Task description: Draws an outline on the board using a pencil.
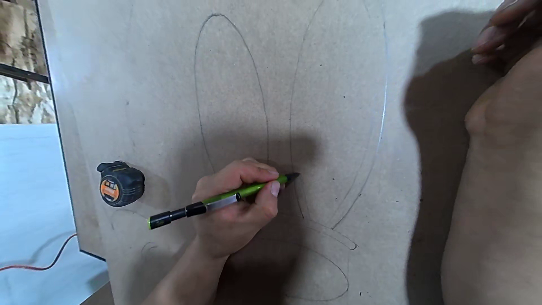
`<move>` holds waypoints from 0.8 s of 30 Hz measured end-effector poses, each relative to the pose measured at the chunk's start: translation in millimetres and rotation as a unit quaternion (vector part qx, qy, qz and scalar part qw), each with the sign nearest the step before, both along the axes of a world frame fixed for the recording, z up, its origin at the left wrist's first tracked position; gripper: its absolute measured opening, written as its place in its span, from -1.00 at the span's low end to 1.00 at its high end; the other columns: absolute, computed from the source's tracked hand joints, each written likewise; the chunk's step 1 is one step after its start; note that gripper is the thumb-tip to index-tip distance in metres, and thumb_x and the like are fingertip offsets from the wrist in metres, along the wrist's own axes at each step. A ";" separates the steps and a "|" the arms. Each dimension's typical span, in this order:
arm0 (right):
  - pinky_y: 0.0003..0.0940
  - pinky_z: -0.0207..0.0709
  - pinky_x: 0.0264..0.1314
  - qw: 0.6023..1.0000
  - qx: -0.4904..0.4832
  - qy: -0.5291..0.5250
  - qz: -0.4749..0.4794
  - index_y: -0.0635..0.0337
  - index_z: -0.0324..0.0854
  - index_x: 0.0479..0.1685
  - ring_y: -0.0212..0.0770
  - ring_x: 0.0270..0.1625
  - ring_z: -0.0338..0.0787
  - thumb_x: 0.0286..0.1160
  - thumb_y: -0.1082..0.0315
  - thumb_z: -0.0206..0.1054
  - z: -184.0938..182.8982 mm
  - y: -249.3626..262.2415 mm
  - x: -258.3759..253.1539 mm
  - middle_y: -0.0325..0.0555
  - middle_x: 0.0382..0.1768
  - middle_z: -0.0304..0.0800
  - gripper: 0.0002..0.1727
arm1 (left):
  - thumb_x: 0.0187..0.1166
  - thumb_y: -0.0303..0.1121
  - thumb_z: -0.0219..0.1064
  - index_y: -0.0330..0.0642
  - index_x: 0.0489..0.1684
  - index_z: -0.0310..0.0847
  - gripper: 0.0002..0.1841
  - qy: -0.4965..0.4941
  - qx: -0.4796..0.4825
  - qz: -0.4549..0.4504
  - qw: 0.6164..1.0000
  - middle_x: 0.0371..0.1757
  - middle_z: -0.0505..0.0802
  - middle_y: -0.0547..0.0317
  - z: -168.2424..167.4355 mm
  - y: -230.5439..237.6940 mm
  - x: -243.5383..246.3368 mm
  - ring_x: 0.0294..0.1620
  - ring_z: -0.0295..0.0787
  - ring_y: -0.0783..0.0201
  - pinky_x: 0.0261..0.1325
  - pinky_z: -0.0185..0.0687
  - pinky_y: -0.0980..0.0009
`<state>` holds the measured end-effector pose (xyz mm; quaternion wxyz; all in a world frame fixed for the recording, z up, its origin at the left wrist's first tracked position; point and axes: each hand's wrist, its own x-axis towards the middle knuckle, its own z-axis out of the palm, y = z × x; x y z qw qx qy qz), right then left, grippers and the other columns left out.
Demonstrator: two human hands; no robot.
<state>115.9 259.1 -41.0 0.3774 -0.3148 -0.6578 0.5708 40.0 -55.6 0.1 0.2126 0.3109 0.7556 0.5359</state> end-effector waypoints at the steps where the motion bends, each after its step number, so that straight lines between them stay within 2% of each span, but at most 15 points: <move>1: -0.63 0.67 -0.34 1.000 -0.001 0.002 -0.001 0.00 0.59 -0.41 -0.52 -0.47 0.74 0.85 0.40 -0.06 0.8 -0.2 -0.6 -0.45 -0.50 0.75 -0.59 | 0.48 -0.36 0.50 -0.08 -0.17 0.76 -0.91 -0.005 0.000 0.001 1.000 -0.19 0.90 0.23 0.2 1.2 -2.4 -0.39 0.86 0.32 -0.45 0.86 0.45; 5: -0.60 0.68 -0.41 1.000 -0.011 0.020 -0.016 0.03 0.58 -0.43 -0.48 -0.52 0.74 0.85 0.41 -0.07 5.1 -2.2 -4.1 -0.40 -0.51 0.75 -0.59 | 0.46 -0.36 0.49 -0.07 -0.19 0.76 -0.92 -0.019 0.005 -0.035 0.999 -0.23 0.89 0.25 0.5 -1.2 -6.4 -0.38 0.85 0.34 -0.43 0.84 0.47; 11: -0.55 0.69 -0.43 0.999 -0.020 0.024 -0.025 0.04 0.61 -0.43 -0.45 -0.51 0.75 0.86 0.38 -0.04 5.3 -1.9 -4.5 -0.39 -0.51 0.76 -0.59 | 0.49 -0.35 0.51 -0.12 -0.15 0.77 -0.89 -0.016 0.004 0.009 1.000 -0.16 0.91 0.19 0.4 7.8 -11.5 -0.38 0.87 0.29 -0.43 0.87 0.41; 13: -0.54 0.69 -0.43 0.999 -0.013 0.023 -0.026 0.04 0.59 -0.42 -0.44 -0.51 0.75 0.87 0.37 -0.05 5.3 -2.1 -5.0 -0.39 -0.51 0.75 -0.60 | 0.48 -0.35 0.50 -0.07 -0.18 0.75 -0.91 -0.019 0.004 -0.027 0.999 -0.21 0.89 0.24 1.3 4.4 -13.1 -0.40 0.85 0.32 -0.46 0.85 0.44; 17: -0.53 0.70 -0.41 0.999 -0.002 0.025 -0.024 0.02 0.58 -0.41 -0.43 -0.48 0.77 0.87 0.36 -0.05 5.6 -1.2 -4.8 -0.39 -0.50 0.76 -0.61 | 0.47 -0.33 0.50 -0.05 -0.22 0.77 -0.93 -0.019 -0.001 -0.090 0.996 -0.24 0.88 0.29 0.2 -9.1 -6.5 -0.35 0.85 0.36 -0.38 0.85 0.48; 24: -0.53 0.69 -0.43 1.000 0.002 0.013 -0.027 0.02 0.59 -0.41 -0.43 -0.49 0.77 0.89 0.33 -0.06 3.8 0.2 -3.9 -0.39 -0.49 0.78 -0.59 | 0.47 -0.35 0.49 -0.05 -0.23 0.76 -0.94 -0.007 -0.002 -0.060 0.998 -0.26 0.88 0.28 -0.7 -4.0 -5.3 -0.38 0.85 0.36 -0.41 0.85 0.48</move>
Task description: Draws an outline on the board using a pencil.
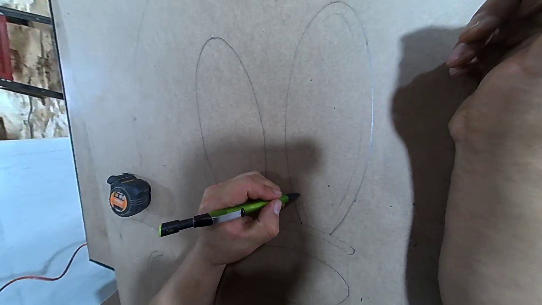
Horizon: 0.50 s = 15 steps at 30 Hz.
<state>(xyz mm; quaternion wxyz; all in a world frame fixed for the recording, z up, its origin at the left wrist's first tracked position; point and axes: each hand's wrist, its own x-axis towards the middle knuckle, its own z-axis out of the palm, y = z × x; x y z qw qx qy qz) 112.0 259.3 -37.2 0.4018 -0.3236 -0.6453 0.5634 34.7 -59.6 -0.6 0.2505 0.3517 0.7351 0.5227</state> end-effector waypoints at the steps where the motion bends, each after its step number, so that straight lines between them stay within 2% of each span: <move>1: -0.54 0.69 -0.43 1.000 -0.003 0.000 0.000 0.01 0.59 -0.41 -0.44 -0.49 0.77 0.89 0.33 -0.05 0.5 -0.4 -0.2 -0.39 -0.49 0.78 -0.59 | 0.48 -0.35 0.50 -0.05 -0.21 0.76 -0.93 -0.001 0.002 0.016 1.000 -0.23 0.89 0.26 0.1 2.9 -1.0 -0.37 0.86 0.34 -0.41 0.85 0.47; 4: -0.54 0.69 -0.43 1.000 -0.006 0.009 -0.001 0.02 0.59 -0.42 -0.44 -0.50 0.76 0.88 0.34 -0.04 0.5 -1.6 -0.8 -0.39 -0.50 0.77 -0.59 | 0.46 -0.38 0.51 -0.09 -0.20 0.76 -0.91 0.011 0.003 0.045 0.999 -0.21 0.90 0.24 0.6 12.1 -6.8 -0.37 0.86 0.32 -0.44 0.85 0.45; 9: -0.56 0.70 -0.47 1.000 0.002 0.013 0.011 0.06 0.64 -0.29 -0.45 -0.51 0.76 0.89 0.32 -0.04 5.0 -0.2 -2.6 -0.42 -0.49 0.74 -0.63 | 0.45 -0.36 0.49 -0.07 -0.24 0.75 -0.93 -0.001 0.010 -0.001 1.000 -0.27 0.88 0.27 0.6 7.0 -8.3 -0.39 0.84 0.36 -0.42 0.83 0.48; 15: -0.54 0.71 -0.49 1.000 -0.008 0.017 0.001 0.08 0.64 -0.26 -0.44 -0.52 0.76 0.90 0.32 -0.03 7.0 -1.6 -3.7 -0.42 -0.49 0.74 -0.64 | 0.47 -0.39 0.49 -0.11 -0.21 0.76 -0.93 0.020 -0.002 0.061 0.998 -0.20 0.91 0.22 0.2 25.1 -18.2 -0.39 0.86 0.32 -0.43 0.85 0.45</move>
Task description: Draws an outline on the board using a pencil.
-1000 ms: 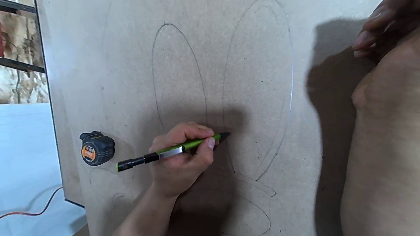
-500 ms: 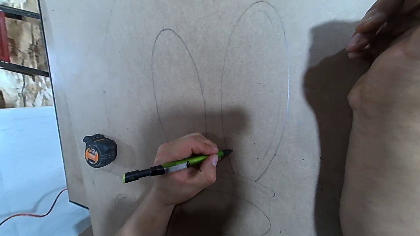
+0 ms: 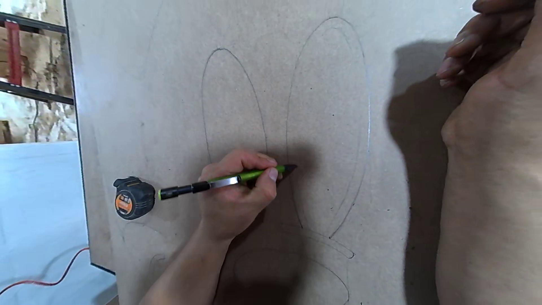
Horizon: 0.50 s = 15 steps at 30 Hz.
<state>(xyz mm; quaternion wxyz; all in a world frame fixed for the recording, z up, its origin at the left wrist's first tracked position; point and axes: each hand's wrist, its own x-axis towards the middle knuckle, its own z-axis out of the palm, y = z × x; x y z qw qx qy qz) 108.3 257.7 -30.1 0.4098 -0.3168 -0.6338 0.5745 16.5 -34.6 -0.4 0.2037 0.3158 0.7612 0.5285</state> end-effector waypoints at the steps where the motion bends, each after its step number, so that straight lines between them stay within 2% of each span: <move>1: -0.54 0.71 -0.49 1.000 -0.002 0.002 0.001 0.08 0.64 -0.25 -0.44 -0.52 0.75 0.90 0.32 -0.03 0.5 0.1 0.0 -0.41 -0.49 0.72 -0.65 | 0.47 -0.41 0.47 -0.12 -0.21 0.75 -0.94 0.002 -0.004 0.005 1.000 -0.20 0.92 0.22 0.5 3.6 -2.5 -0.42 0.86 0.34 -0.46 0.84 0.47; 4: -0.51 0.71 -0.50 1.000 -0.008 0.002 0.003 0.08 0.66 -0.26 -0.42 -0.53 0.75 0.89 0.30 0.00 2.4 0.4 -0.7 -0.40 -0.51 0.72 -0.65 | 0.46 -0.43 0.45 -0.12 -0.21 0.74 -0.93 -0.011 0.006 -0.015 1.000 -0.21 0.90 0.21 2.5 2.6 -5.0 -0.42 0.84 0.34 -0.46 0.81 0.49; 7: -0.48 0.72 -0.49 1.000 0.003 -0.003 0.005 0.10 0.66 -0.24 -0.40 -0.51 0.76 0.90 0.29 -0.02 2.3 1.4 -0.3 -0.39 -0.50 0.72 -0.65 | 0.45 -0.37 0.49 -0.09 -0.24 0.74 -0.93 -0.012 0.010 -0.049 0.999 -0.25 0.88 0.24 1.6 -3.8 -3.1 -0.45 0.82 0.36 -0.50 0.80 0.48; 10: -0.49 0.71 -0.50 1.000 0.001 -0.005 0.004 0.09 0.65 -0.24 -0.40 -0.52 0.75 0.90 0.30 -0.02 1.9 1.6 0.0 -0.39 -0.50 0.72 -0.65 | 0.46 -0.35 0.50 -0.09 -0.23 0.77 -0.92 -0.007 0.004 -0.032 0.999 -0.23 0.90 0.25 0.8 -2.9 -1.9 -0.43 0.82 0.37 -0.47 0.80 0.50; 15: -0.48 0.71 -0.51 1.000 0.002 -0.009 0.002 0.11 0.65 -0.22 -0.39 -0.52 0.76 0.91 0.29 -0.03 3.3 0.3 -0.3 -0.38 -0.49 0.72 -0.64 | 0.50 -0.46 0.43 -0.14 -0.20 0.72 -0.95 -0.012 0.007 0.001 1.000 -0.23 0.91 0.17 2.3 14.2 -13.3 -0.43 0.85 0.32 -0.46 0.82 0.49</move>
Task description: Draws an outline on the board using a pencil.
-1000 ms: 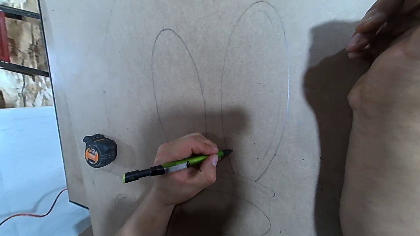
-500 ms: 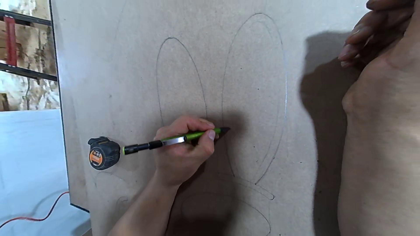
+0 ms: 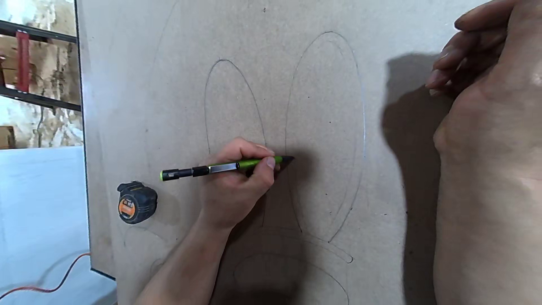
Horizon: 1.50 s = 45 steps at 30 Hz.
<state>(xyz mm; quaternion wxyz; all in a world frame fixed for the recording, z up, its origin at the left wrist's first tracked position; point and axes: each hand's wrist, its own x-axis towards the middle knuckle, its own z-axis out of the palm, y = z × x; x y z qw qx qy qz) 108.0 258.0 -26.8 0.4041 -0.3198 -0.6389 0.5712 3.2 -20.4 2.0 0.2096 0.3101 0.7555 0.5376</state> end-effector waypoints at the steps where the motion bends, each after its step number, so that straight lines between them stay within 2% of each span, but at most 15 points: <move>1: -0.48 0.71 -0.51 1.000 0.002 -0.001 -0.001 0.11 0.65 -0.22 -0.39 -0.52 0.75 0.91 0.28 -0.03 0.2 -0.4 0.0 -0.38 -0.49 0.72 -0.64 | 0.49 -0.47 0.43 -0.15 -0.20 0.72 -0.95 -0.003 0.004 -0.004 1.000 -0.24 0.91 0.16 0.4 0.1 -1.2 -0.44 0.85 0.31 -0.47 0.81 0.48; 6: -0.48 0.71 -0.50 1.000 0.007 0.000 -0.005 0.12 0.65 -0.20 -0.39 -0.52 0.75 0.91 0.27 -0.05 0.4 -0.1 0.0 -0.38 -0.49 0.73 -0.63 | 0.45 -0.41 0.47 -0.10 -0.23 0.76 -0.94 0.002 -0.007 -0.026 1.000 -0.23 0.90 0.23 0.3 -8.9 3.8 -0.43 0.84 0.35 -0.46 0.81 0.49; 12: -0.47 0.71 -0.50 1.000 0.005 -0.005 0.002 0.13 0.65 -0.18 -0.39 -0.51 0.75 0.92 0.27 -0.07 0.5 -0.1 0.5 -0.37 -0.48 0.73 -0.63 | 0.52 -0.49 0.42 -0.19 -0.19 0.70 -0.95 -0.006 0.030 -0.011 0.999 -0.26 0.92 0.16 -5.5 9.6 -15.7 -0.43 0.85 0.34 -0.44 0.82 0.48; 18: -0.46 0.69 -0.51 1.000 0.000 -0.005 -0.005 0.11 0.66 -0.21 -0.38 -0.51 0.75 0.93 0.21 -0.06 2.4 -1.6 0.8 -0.36 -0.50 0.71 -0.60 | 0.50 -0.45 0.44 -0.15 -0.20 0.73 -0.95 -0.004 0.015 -0.014 1.000 -0.25 0.91 0.16 -1.7 4.8 -11.0 -0.43 0.85 0.31 -0.44 0.82 0.47; 23: -0.48 0.69 -0.51 1.000 0.004 -0.010 -0.008 0.08 0.66 -0.23 -0.41 -0.51 0.75 0.93 0.22 -0.06 4.4 -2.7 0.5 -0.40 -0.51 0.72 -0.60 | 0.53 -0.52 0.38 -0.19 -0.19 0.67 -0.96 -0.009 0.017 0.000 1.000 -0.28 0.92 0.16 -5.9 20.3 -27.8 -0.43 0.88 0.31 -0.40 0.86 0.43; 28: -0.48 0.71 -0.50 1.000 0.004 0.009 -0.015 0.07 0.66 -0.26 -0.41 -0.50 0.77 0.93 0.23 -0.04 7.8 -4.2 -0.5 -0.41 -0.53 0.73 -0.60 | 0.51 -0.46 0.42 -0.18 -0.20 0.70 -0.95 -0.006 0.016 -0.044 0.999 -0.26 0.91 0.14 -4.5 16.8 -33.3 -0.45 0.84 0.32 -0.46 0.79 0.47; 30: -0.48 0.72 -0.51 1.000 -0.001 0.012 -0.015 0.06 0.66 -0.27 -0.41 -0.51 0.77 0.92 0.24 -0.04 8.5 -4.4 -0.3 -0.41 -0.53 0.73 -0.61 | 0.51 -0.47 0.42 -0.17 -0.19 0.70 -0.95 -0.004 0.015 -0.033 0.999 -0.27 0.92 0.15 -6.1 21.0 -34.8 -0.45 0.85 0.33 -0.44 0.82 0.46; 33: -0.48 0.72 -0.50 1.000 0.002 0.011 -0.009 0.06 0.66 -0.24 -0.42 -0.50 0.78 0.92 0.24 -0.04 7.5 -4.7 0.0 -0.42 -0.51 0.74 -0.62 | 0.50 -0.54 0.37 -0.20 -0.22 0.68 -0.95 -0.003 0.029 -0.018 0.999 -0.35 0.93 0.15 -10.1 39.6 -50.3 -0.48 0.87 0.32 -0.45 0.84 0.44; 40: -0.49 0.71 -0.49 1.000 0.015 0.008 -0.019 0.04 0.69 -0.25 -0.44 -0.50 0.77 0.90 0.22 0.02 8.7 -6.3 -0.2 -0.44 -0.52 0.73 -0.64 | 0.56 -0.52 0.36 -0.20 -0.26 0.62 -0.96 0.005 0.054 -0.116 0.992 -0.44 0.91 0.18 -15.5 106.1 -117.8 -0.52 0.87 0.31 -0.47 0.84 0.41; 45: -0.48 0.72 -0.49 1.000 0.011 0.010 -0.020 0.04 0.68 -0.25 -0.43 -0.50 0.77 0.90 0.22 0.02 7.8 -6.0 -0.4 -0.44 -0.52 0.73 -0.64 | 0.55 -0.51 0.36 -0.21 -0.27 0.62 -0.97 -0.008 0.042 -0.156 0.987 -0.46 0.90 0.17 -12.3 136.9 -136.0 -0.54 0.85 0.31 -0.53 0.80 0.44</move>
